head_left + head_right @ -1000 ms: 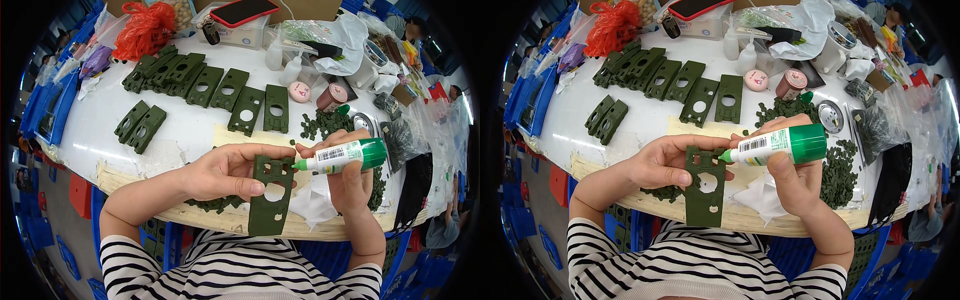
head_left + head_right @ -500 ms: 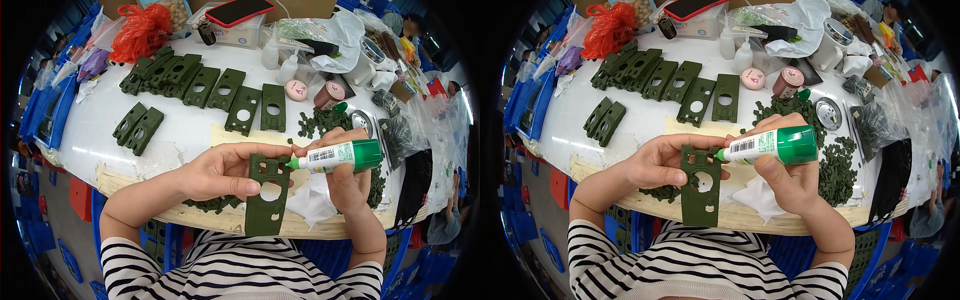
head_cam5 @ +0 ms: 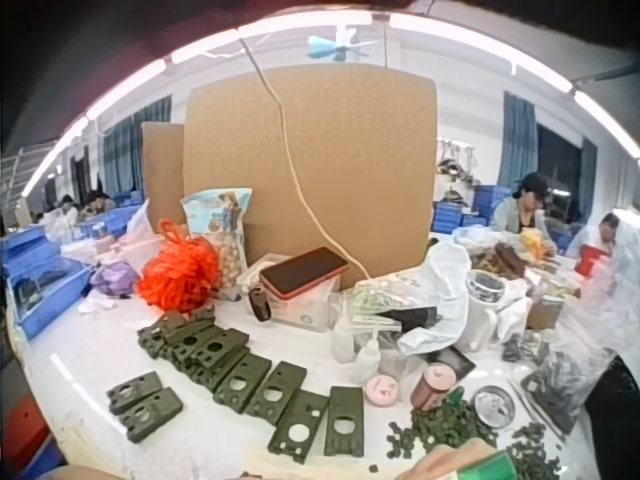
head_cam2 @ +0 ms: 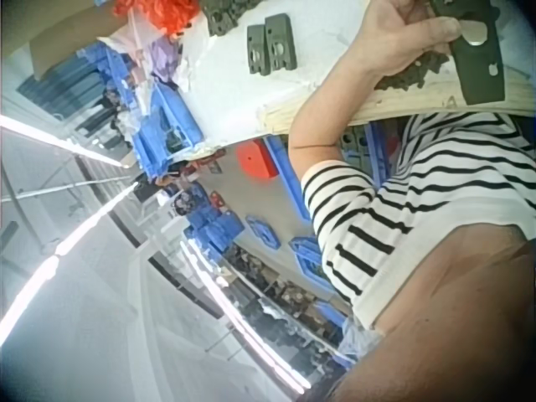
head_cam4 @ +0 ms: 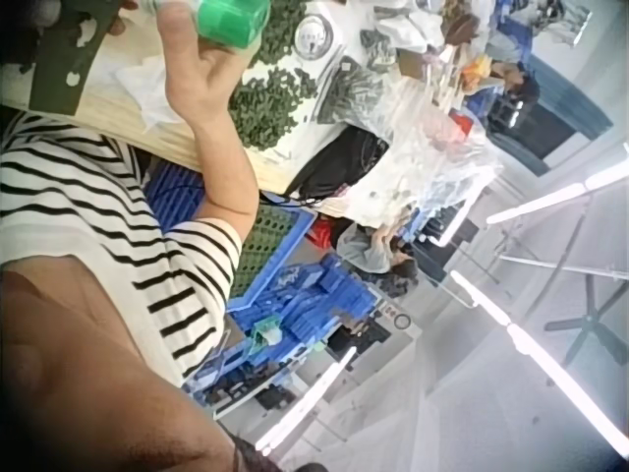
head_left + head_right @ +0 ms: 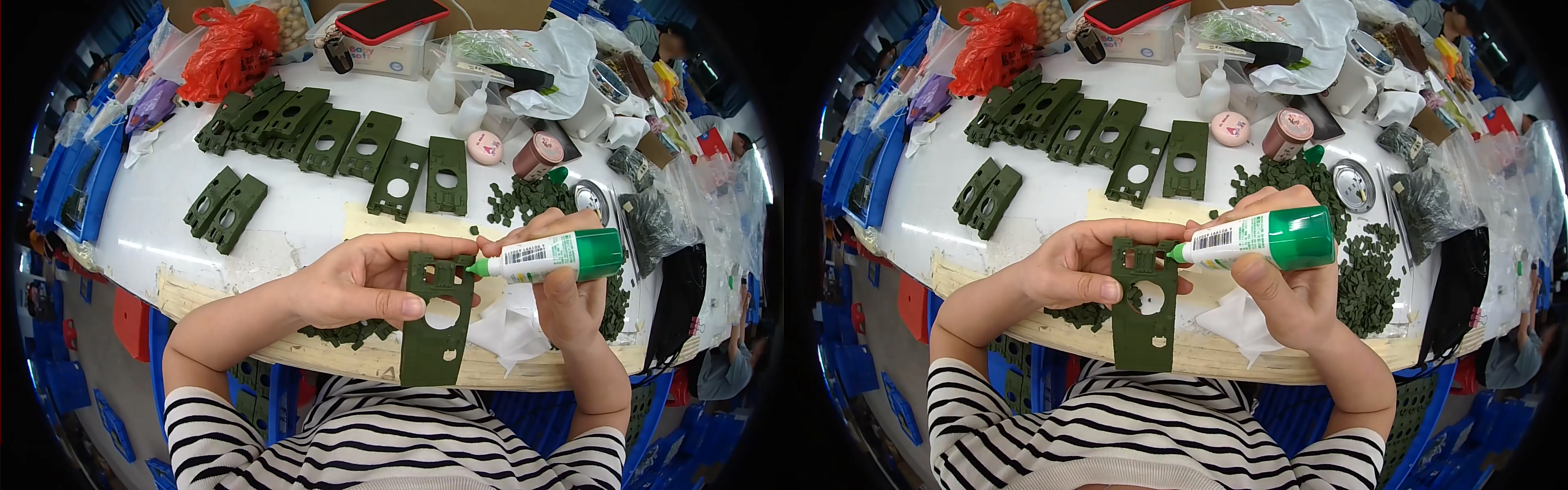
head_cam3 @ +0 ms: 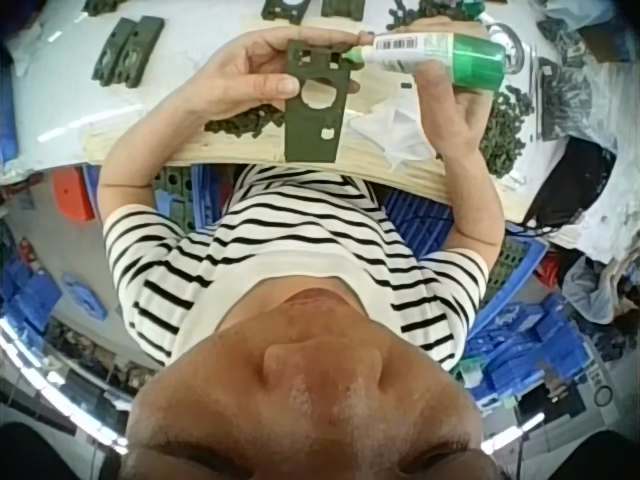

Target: Assembling plastic toy tank models by gluing components together.

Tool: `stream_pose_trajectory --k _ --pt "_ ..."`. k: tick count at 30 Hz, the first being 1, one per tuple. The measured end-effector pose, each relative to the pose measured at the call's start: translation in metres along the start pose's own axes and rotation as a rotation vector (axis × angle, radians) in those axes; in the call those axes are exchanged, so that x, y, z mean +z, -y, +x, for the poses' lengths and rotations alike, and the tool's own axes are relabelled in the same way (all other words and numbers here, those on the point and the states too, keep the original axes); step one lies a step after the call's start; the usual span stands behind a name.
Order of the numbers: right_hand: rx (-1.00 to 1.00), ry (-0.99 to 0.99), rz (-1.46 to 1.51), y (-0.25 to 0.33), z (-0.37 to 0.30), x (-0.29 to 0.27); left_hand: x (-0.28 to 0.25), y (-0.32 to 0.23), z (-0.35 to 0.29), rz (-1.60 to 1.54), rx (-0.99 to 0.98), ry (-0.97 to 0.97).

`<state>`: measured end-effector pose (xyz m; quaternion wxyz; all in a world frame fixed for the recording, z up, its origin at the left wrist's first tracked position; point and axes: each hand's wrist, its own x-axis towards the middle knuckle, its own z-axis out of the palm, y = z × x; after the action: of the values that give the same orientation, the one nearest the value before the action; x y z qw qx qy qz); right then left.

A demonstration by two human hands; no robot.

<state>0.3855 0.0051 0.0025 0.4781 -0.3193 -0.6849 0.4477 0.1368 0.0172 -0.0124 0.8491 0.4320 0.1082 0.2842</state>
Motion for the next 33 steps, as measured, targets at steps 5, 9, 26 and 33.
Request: stream_pose_trajectory --k 5,9,26,33 --pt "-0.011 0.004 -0.004 -0.002 0.0 0.0 0.003 -0.001 0.0 -0.007 -0.021 -0.035" --pt "0.007 -0.011 0.07 -0.002 0.0 0.001 0.004 -0.003 0.0 -0.003 -0.029 -0.054" --pt "-0.036 -0.027 0.253 -0.001 0.002 0.009 0.0 -0.002 0.0 0.009 -0.016 -0.03" --pt "-0.048 -0.005 0.219 -0.002 0.002 0.007 -0.003 0.002 0.0 0.0 0.017 -0.004"
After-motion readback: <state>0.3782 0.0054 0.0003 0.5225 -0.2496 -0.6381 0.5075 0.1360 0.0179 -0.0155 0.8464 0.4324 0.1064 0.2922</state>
